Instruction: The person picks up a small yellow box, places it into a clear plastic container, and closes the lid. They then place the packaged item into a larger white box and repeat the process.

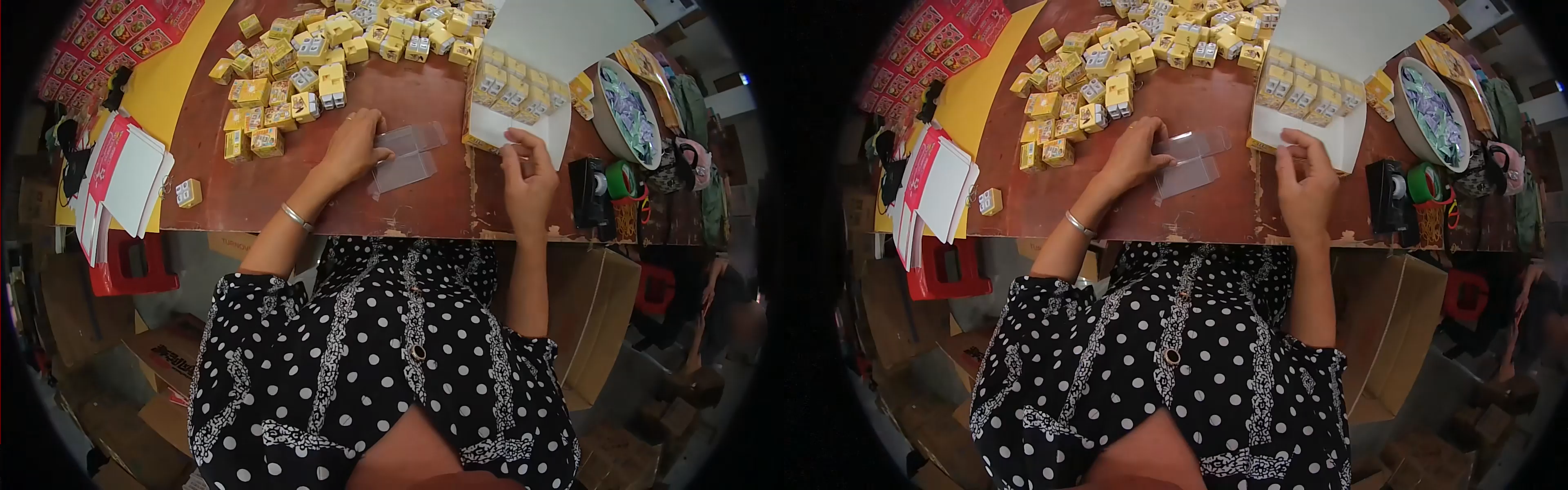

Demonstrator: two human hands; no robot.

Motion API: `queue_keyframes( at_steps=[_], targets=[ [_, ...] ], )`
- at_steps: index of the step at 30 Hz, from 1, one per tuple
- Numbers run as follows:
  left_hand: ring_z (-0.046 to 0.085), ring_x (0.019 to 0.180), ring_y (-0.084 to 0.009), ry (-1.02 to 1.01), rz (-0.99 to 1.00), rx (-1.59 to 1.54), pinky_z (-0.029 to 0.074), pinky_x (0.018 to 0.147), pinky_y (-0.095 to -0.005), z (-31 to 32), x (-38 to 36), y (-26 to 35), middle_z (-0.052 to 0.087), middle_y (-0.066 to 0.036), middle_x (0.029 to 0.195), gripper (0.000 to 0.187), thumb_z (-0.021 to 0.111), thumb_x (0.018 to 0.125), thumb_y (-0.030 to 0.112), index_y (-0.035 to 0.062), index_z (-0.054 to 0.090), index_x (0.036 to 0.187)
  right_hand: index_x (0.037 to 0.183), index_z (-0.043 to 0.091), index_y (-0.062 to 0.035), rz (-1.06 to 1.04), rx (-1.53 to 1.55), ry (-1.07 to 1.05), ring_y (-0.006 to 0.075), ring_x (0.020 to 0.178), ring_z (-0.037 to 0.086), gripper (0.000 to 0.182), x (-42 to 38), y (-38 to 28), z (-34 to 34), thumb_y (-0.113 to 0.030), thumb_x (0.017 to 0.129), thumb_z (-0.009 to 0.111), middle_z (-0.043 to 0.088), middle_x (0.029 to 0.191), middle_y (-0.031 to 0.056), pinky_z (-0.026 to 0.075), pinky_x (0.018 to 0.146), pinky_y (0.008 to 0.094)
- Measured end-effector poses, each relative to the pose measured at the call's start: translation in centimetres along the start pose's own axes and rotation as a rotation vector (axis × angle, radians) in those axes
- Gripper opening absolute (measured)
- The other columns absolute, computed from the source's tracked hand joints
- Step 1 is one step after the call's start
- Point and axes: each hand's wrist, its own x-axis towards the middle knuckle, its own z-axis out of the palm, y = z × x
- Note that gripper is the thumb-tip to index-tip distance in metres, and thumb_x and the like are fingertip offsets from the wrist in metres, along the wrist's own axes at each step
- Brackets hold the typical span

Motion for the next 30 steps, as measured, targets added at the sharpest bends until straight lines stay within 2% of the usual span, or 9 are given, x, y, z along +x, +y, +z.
queue_keyframes(
  at_steps=[3,6,13,16,18,20,24,27,30],
  targets=[
    [0.069,0.086,-0.0319,0.058,-0.057,-0.324,0.053,0.075,-0.041,0.5,-0.8,0.1,0.069,-0.014,0.088,0.032,0.085,0.076,0.012,0.0019,0.062,0.098,0.122,0.065,0.0008,0.045,0.071,-0.116,0.0074,0.083,0.064,0.023,-1.4,0.1,2.3,-0.003,0.1,0.061,0.071,0.104,0.0055,0.052,0.073,0.0219],
    [0.071,0.077,-0.0292,0.112,0.005,-0.375,0.055,0.069,-0.0383,-1.3,-2.7,2.7,0.072,-0.014,0.087,0.024,0.081,0.08,0.005,0.0027,0.065,0.097,0.126,0.062,0.0024,0.047,0.139,-0.197,0.0101,0.087,0.067,0.025,-2.1,-1.5,3.7,-0.003,0.101,0.057,0.071,0.113,0.0095,0.054,0.074,0.0237],
    [0.071,0.081,-0.0269,0.245,0.198,-0.453,0.056,0.072,-0.0352,-3.2,-6.4,4.7,0.072,-0.012,0.091,0.023,0.077,0.083,0.0,0.0032,0.069,0.105,0.126,0.06,0.0048,0.198,0.237,-0.481,0.0104,0.083,0.067,0.027,-2.2,-3.0,2.7,-0.003,0.1,0.058,0.068,0.115,0.0114,0.055,0.072,0.024],
    [0.071,0.082,-0.0275,0.199,0.253,-0.419,0.057,0.072,-0.0356,-3.8,-7.0,5.1,0.072,-0.012,0.094,0.028,0.077,0.083,0.001,0.004,0.07,0.11,0.128,0.057,0.0043,0.261,0.225,-0.699,0.0116,0.077,0.068,0.03,-2.3,-3.8,1.7,-0.005,0.099,0.057,0.067,0.118,0.0138,0.056,0.066,0.023],
    [0.07,0.084,-0.0281,0.23,0.418,-0.282,0.057,0.072,-0.0353,-3.8,-6.9,4.7,0.072,-0.012,0.099,0.027,0.076,0.083,0.0,0.005,0.071,0.11,0.131,0.054,0.0036,0.3,0.218,-0.797,0.0127,0.074,0.069,0.034,-2.5,-4.9,1.0,-0.005,0.099,0.057,0.067,0.121,0.0157,0.057,0.063,0.0223],
    [0.07,0.086,-0.0292,0.208,0.418,-0.289,0.057,0.074,-0.0362,-3.7,-7.2,4.8,0.072,-0.013,0.103,0.032,0.077,0.083,0.004,0.0046,0.069,0.114,0.139,0.046,0.003,0.44,0.45,-0.933,0.0167,0.067,0.072,0.044,-2.7,-5.9,0.4,-0.009,0.098,0.055,0.066,0.127,0.0204,0.058,0.055,0.0224],
    [0.069,0.096,-0.0327,0.243,0.555,0.0,0.056,0.082,-0.0396,-4.1,-8.0,6.6,0.068,-0.015,0.118,0.055,0.08,0.083,0.017,0.0015,0.058,0.131,0.145,0.038,0.0028,0.497,0.561,-0.947,0.0195,0.064,0.073,0.053,-3.4,-5.3,0.7,-0.01,0.096,0.055,0.063,0.133,0.0239,0.058,0.051,0.0235],
    [0.068,0.103,-0.0346,0.219,0.531,0.068,0.055,0.088,-0.0427,-2.6,-9.1,6.3,0.066,-0.016,0.124,0.068,0.08,0.083,0.025,-0.0013,0.05,0.138,0.146,0.034,0.0008,0.518,0.61,-0.996,0.0207,0.067,0.074,0.051,-3.5,-4.6,1.0,-0.006,0.099,0.052,0.063,0.133,0.0227,0.06,0.054,0.0263],
    [0.069,0.103,-0.0345,0.173,0.454,-0.052,0.057,0.086,-0.0417,-1.1,-9.9,5.8,0.068,-0.017,0.12,0.061,0.077,0.087,0.021,0.0005,0.052,0.139,0.143,0.041,0.0017,0.578,0.66,-0.976,0.0184,0.066,0.073,0.046,-3.5,-4.8,0.9,-0.007,0.1,0.052,0.065,0.13,0.0206,0.059,0.055,0.0249]
  ],
)
